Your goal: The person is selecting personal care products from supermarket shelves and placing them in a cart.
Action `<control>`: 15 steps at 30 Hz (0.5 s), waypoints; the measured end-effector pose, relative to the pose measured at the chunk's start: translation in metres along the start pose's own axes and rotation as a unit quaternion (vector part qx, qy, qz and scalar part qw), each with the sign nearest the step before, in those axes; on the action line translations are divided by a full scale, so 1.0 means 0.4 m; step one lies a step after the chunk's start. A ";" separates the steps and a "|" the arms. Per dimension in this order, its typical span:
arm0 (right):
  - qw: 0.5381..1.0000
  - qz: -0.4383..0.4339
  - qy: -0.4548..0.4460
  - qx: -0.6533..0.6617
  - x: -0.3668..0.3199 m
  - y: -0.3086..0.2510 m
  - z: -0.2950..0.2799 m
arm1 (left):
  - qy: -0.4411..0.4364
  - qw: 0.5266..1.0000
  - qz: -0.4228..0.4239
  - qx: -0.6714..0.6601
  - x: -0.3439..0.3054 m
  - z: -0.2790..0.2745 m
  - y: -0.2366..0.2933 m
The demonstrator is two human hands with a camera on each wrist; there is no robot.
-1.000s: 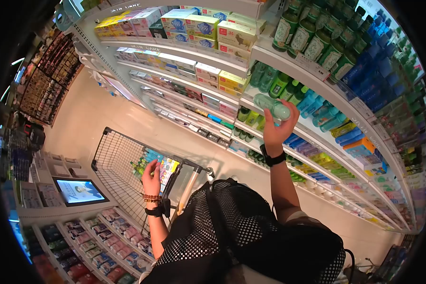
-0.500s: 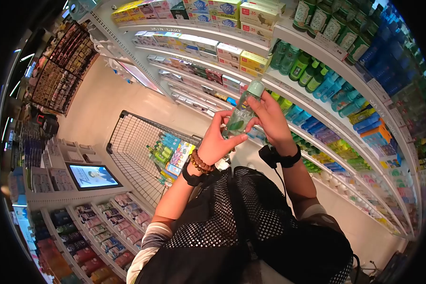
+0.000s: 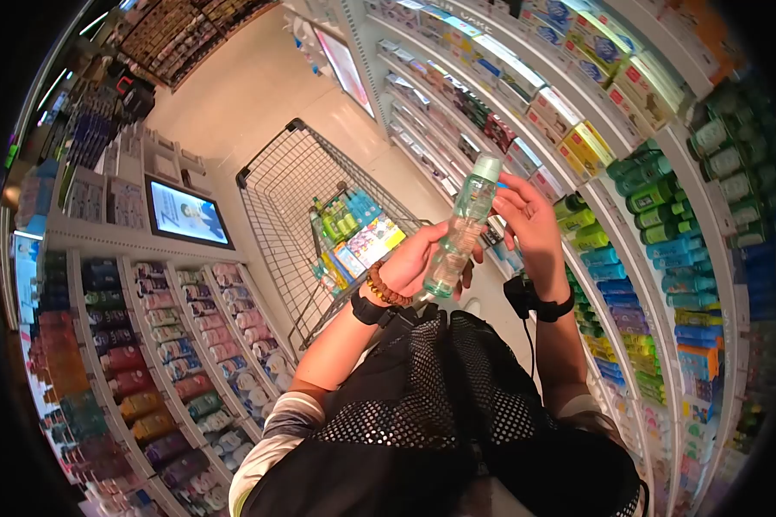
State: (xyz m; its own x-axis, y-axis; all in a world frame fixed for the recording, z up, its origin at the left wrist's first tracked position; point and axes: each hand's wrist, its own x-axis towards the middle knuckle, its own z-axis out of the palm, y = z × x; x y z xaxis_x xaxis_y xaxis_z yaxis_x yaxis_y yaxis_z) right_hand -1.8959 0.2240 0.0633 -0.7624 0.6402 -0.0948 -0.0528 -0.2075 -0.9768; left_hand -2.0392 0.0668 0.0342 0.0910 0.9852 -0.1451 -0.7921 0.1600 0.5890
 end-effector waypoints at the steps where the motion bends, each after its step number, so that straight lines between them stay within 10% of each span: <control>1: 0.999 0.028 0.013 -0.023 0.007 0.014 0.014 | 0.018 0.999 0.022 0.017 -0.006 -0.019 -0.004; 3: 0.997 0.071 -0.041 -0.007 0.032 0.051 0.058 | 0.053 0.998 0.025 0.008 -0.036 -0.057 -0.010; 7: 0.987 0.073 -0.041 -0.140 0.069 0.094 0.121 | 0.218 0.836 0.089 0.495 -0.035 -0.114 -0.002; 11: 0.984 0.139 0.012 -0.108 0.068 0.153 0.036 | 0.162 0.904 0.038 0.395 -0.014 -0.211 -0.028; 15: 0.961 -0.107 0.246 -0.071 -0.006 0.103 -0.142 | 0.236 0.787 0.045 0.568 -0.026 -0.318 -0.069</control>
State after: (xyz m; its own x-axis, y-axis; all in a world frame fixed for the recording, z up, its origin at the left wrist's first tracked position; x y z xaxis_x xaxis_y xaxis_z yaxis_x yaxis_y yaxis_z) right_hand -1.8597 0.2558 0.0125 -0.3440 0.9366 0.0664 -0.0588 0.0491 -0.9971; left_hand -2.0951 0.0442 -0.0816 -0.3808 0.9062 -0.1837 0.2937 0.3069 0.9053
